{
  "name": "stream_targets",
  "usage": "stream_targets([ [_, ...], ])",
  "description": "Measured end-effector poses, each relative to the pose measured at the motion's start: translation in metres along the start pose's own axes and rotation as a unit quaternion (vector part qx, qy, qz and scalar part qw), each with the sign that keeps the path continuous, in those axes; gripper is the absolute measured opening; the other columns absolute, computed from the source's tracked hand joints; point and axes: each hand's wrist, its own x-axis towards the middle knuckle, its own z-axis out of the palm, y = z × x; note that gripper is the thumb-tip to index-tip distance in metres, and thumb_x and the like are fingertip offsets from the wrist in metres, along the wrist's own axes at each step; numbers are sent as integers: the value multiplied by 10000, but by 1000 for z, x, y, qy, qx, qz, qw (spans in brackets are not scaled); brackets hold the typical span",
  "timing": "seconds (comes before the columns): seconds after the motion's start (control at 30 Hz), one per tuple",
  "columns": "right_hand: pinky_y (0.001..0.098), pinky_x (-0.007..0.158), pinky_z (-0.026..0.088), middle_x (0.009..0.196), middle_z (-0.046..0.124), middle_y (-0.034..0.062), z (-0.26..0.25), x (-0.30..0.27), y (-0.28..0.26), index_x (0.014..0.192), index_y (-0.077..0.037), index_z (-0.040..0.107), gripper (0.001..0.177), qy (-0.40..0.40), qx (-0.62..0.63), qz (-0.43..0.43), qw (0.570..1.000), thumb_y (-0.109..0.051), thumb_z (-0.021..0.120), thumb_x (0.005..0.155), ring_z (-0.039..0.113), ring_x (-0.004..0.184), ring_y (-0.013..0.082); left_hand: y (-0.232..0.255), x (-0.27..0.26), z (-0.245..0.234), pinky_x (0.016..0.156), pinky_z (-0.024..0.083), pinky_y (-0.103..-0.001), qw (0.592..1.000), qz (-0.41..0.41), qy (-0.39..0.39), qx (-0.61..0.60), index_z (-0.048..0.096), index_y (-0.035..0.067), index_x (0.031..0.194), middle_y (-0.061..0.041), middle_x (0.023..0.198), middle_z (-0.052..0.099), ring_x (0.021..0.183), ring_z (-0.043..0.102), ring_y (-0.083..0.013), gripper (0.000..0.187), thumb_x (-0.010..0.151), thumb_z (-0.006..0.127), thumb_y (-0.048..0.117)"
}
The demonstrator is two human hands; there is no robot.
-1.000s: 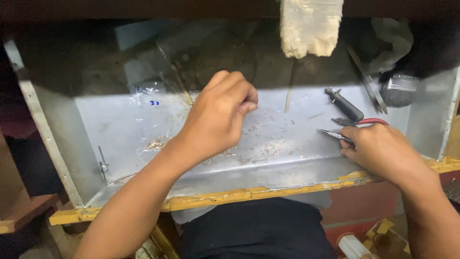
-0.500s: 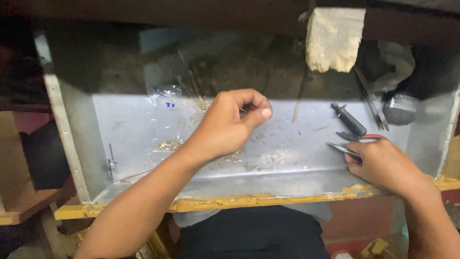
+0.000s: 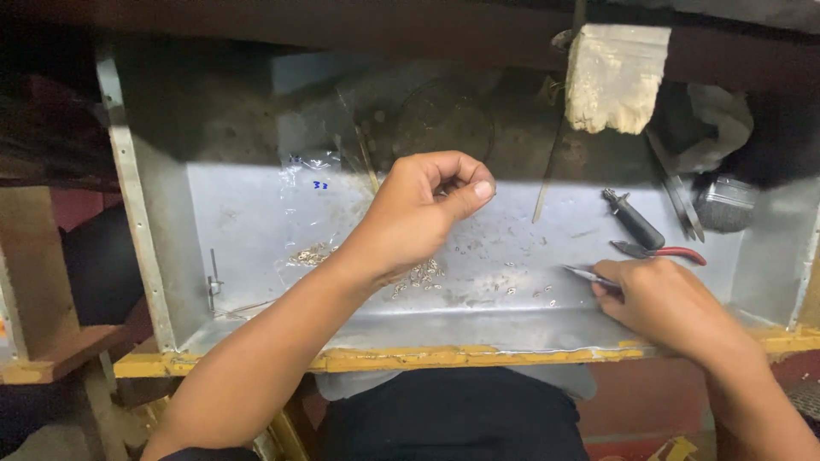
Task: Shaping and bending thin jewelry wire using pliers at a workbench.
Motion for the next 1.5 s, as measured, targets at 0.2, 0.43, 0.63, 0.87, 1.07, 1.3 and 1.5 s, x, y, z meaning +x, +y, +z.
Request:
stream_targets([
  [0.2,368,635,453,611,642,10,-4,-4,-11,793,-213,579,237,74,2,-120,990,-388,703,895,584,609,249,-1,0,-3,799,504,-279,999,40,6,11,714,144,893,64,874,680,826,604,-74,85,957,665,174],
  [0.43,317,800,548,1063,707,107,-71,-37,-80,1200,-1,634,258,319,213,-389,838,-35,641,944,690,964,230,-2,0,-3,822,483,-257,987,149,-3,-56,639,124,926,44,905,611,879,573,-90,82,999,625,159],
  [0.63,388,900,557,1153,733,156,-88,-22,-117,1195,62,641,186,455,201,-431,753,41,595,1016,708,961,312,2,-2,-5,854,533,-269,966,160,15,-201,668,102,970,-23,989,671,939,629,-124,163,978,667,265],
  [0.87,401,844,572,1042,725,184,-74,5,-120,1103,90,676,145,524,210,-371,737,121,566,1014,700,893,332,0,-3,-1,851,565,-295,945,131,1,-298,679,65,952,-68,1035,675,940,630,-145,156,996,669,215],
  [1.07,411,838,575,1031,730,177,-75,9,-122,1090,80,675,142,519,230,-370,736,101,556,1016,712,895,328,-2,-5,4,874,604,-302,941,137,3,-311,661,53,959,-87,1046,652,961,634,-162,144,1010,661,187],
  [1.3,405,790,566,979,725,161,-77,9,-126,1085,79,673,135,523,223,-373,733,118,566,1012,689,832,318,0,-9,6,891,636,-311,948,138,20,-285,655,38,995,-90,1051,644,971,641,-166,155,1021,641,190],
  [1.5,307,725,548,886,710,113,-69,6,-121,1018,50,676,72,477,280,-384,740,32,608,1002,668,755,240,-4,-11,7,902,622,-320,935,165,-11,-312,626,47,1046,-125,1093,656,944,664,-187,106,1029,656,147],
])
